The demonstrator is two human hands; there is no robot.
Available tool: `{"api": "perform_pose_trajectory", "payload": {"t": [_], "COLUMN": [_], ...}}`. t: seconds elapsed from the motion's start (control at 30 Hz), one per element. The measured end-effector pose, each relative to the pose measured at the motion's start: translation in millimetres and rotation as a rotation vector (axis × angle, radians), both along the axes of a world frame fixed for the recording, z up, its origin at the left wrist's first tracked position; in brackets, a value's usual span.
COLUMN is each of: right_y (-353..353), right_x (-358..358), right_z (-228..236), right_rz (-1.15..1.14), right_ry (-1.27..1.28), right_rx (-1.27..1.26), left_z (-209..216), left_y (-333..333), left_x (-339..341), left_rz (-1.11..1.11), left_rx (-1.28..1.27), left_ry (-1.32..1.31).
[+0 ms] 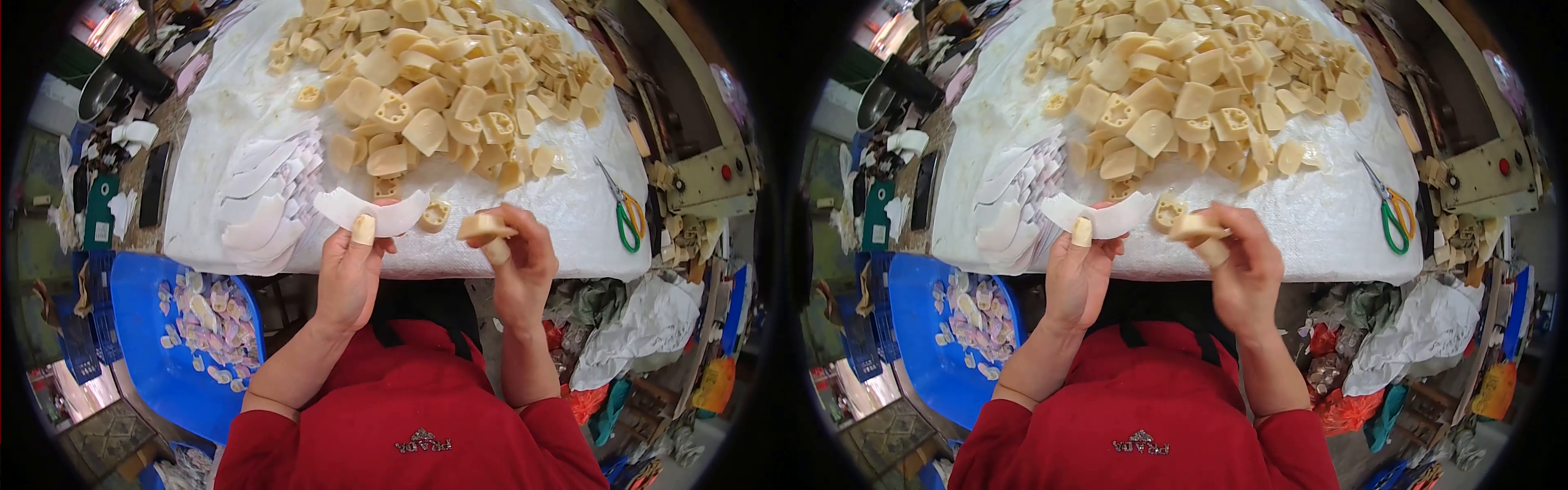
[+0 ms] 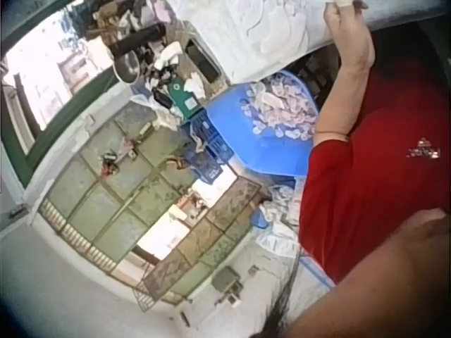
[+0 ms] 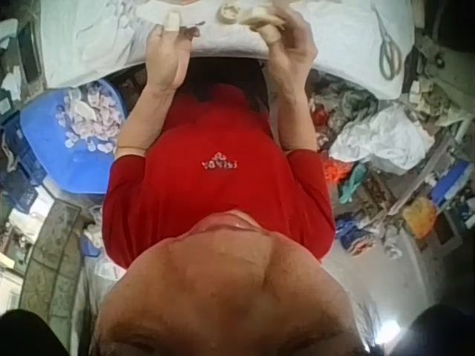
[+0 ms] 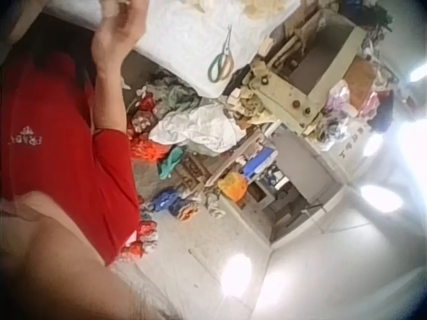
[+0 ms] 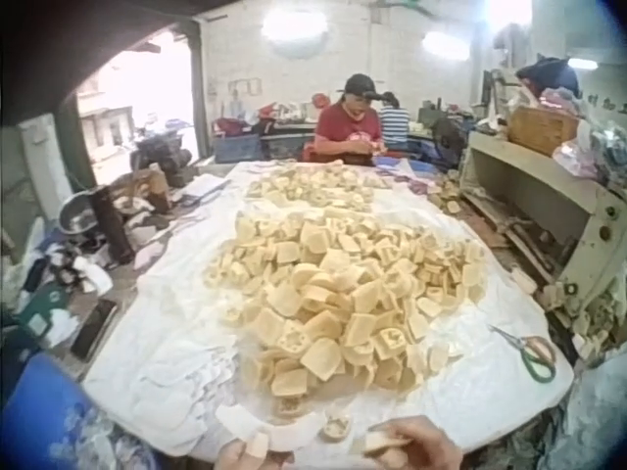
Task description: Manually assembling shoe components by fitting pink inserts into tan plastic heel or sole parts.
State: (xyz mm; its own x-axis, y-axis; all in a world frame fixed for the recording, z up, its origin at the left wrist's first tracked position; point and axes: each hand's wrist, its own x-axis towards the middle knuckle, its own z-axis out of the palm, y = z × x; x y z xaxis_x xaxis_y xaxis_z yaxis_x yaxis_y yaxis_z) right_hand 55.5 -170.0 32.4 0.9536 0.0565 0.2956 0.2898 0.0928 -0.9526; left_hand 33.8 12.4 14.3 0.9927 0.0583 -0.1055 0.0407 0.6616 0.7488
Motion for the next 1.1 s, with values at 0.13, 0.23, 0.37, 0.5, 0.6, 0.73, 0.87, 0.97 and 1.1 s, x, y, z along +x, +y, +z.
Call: {"api": "perform_pose_trajectory", "payload": {"t": [0.13, 0.23, 0.37, 0.5, 0.6, 0.73, 0.87, 0.97, 1.1], "right_y": [32.9, 45.5, 46.2, 47.2, 46.0, 44.8, 44.6, 46.9, 47.1], "right_x": [1.6, 7.0, 4.8, 4.6, 5.0, 5.6, 7.6, 8.2, 14.6], "right_z": [-0.6, -6.5, -10.2, -10.7, -12.1, -12.3, -13.1, -12.5, -8.5], "right_rz": [0.071, 0.034, 0.020, 0.005, -0.002, -0.005, -0.004, -0.061, -0.094], "right_ry": [-0.404, -0.572, -0.661, -0.671, -0.685, -0.681, -0.696, -0.740, -0.771], "right_rx": [-0.164, -0.191, -0.235, -0.233, -0.246, -0.270, -0.313, -0.345, -0.457], "left_z": [4.0, 15.3, 23.6, 24.0, 24.3, 27.6, 25.5, 22.9, 17.7], "left_y": [-4.9, -3.1, -3.9, -4.2, -5.3, -8.2, -9.5, -11.5, -10.2], "left_x": [-9.3, -17.2, -22.7, -25.2, -25.8, -26.3, -28.4, -29.5, -26.1], "left_rz": [0.072, -0.062, -0.124, -0.117, -0.125, -0.113, -0.088, -0.067, 0.009], "left_rx": [0.012, -0.049, -0.130, -0.176, -0.148, -0.105, -0.082, 0.015, 0.171], "left_ry": [-0.023, -0.058, 0.013, 0.019, 0.003, 0.011, 0.030, 0.053, -0.118]}}
